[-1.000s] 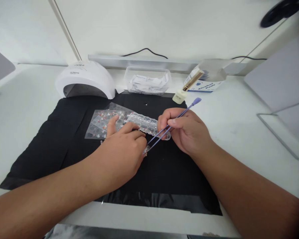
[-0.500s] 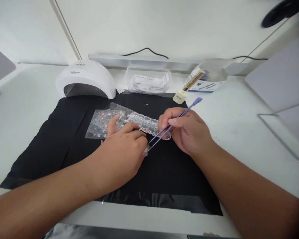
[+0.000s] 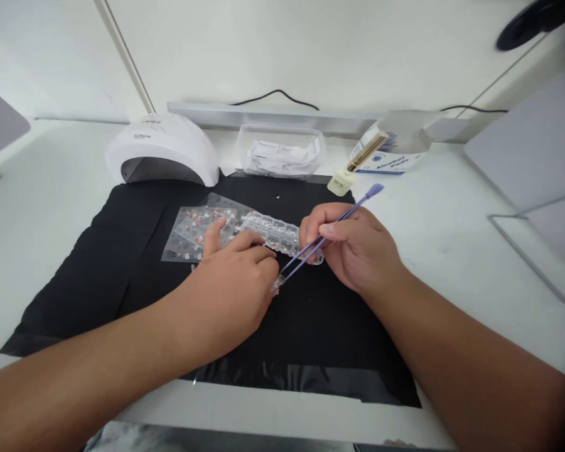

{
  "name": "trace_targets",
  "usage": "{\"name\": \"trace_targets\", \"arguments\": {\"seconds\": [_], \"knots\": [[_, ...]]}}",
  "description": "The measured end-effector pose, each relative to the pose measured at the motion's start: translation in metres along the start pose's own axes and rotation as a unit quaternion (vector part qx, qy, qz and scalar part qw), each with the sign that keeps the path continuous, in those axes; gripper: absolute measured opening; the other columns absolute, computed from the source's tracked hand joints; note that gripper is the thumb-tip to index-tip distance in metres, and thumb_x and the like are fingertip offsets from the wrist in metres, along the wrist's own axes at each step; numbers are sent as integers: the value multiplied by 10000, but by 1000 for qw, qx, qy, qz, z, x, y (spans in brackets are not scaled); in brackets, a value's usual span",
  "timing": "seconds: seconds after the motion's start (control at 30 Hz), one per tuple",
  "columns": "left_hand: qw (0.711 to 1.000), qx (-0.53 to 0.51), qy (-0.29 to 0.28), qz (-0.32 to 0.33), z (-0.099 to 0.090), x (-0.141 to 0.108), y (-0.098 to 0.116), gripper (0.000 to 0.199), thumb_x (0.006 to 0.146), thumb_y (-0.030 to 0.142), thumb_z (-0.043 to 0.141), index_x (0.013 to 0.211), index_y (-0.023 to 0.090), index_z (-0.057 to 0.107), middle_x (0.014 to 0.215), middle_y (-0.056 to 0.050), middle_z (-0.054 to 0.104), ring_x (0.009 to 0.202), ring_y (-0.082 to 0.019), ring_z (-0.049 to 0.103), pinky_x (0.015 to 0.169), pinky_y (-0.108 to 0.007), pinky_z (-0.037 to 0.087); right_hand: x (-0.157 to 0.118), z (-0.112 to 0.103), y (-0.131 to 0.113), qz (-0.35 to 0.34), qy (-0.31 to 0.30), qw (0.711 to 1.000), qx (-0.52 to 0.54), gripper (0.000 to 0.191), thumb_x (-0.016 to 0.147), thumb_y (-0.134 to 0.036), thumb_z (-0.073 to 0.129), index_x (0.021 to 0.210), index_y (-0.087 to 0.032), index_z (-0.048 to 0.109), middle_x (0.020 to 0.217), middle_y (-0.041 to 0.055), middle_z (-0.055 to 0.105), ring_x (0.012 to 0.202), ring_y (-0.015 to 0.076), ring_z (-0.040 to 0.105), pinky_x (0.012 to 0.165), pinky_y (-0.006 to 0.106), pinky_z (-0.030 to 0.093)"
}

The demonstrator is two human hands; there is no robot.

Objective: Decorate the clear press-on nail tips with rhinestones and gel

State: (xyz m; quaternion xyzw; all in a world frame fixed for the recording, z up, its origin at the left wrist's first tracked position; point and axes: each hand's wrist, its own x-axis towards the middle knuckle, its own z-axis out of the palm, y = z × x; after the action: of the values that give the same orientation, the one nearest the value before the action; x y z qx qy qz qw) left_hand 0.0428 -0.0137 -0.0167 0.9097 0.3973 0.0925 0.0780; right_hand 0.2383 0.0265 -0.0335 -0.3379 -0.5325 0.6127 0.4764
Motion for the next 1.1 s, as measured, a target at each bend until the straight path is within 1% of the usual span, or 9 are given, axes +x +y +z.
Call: {"name": "trace_targets", "arguments": {"seconds": [0.17, 0.5, 1.1], "knots": [[1000, -3, -1, -1, -1, -1, 0, 123, 894, 183, 540, 824, 174, 640, 1004, -45, 739, 1144, -293, 570, 1112, -726, 134, 0, 2, -1, 5, 3, 1000, 3, 131, 665, -174, 567, 586, -152, 669, 474, 20, 602, 451, 143, 546, 445, 266, 348], [1000, -1, -9, -1, -1, -1, 1, 158, 910, 170, 502, 840, 177, 643, 993, -65, 736, 1142, -294, 563, 1109, -733, 139, 0, 2, -1, 9, 6, 1000, 6, 133, 661, -185, 564, 584, -151, 667, 472, 24, 599, 450, 142, 538, 451, 272, 331], [1000, 1, -13, 4, -3, 0, 0, 150, 909, 172, 512, 834, 168, 642, 1006, -64, 736, 1146, -298, 561, 1105, -740, 136, 1, 3, -2, 22, 15, 1000, 0, 124, 648, -191, 560, 572, -151, 651, 463, 19, 581, 431, 136, 533, 431, 261, 344]]}}
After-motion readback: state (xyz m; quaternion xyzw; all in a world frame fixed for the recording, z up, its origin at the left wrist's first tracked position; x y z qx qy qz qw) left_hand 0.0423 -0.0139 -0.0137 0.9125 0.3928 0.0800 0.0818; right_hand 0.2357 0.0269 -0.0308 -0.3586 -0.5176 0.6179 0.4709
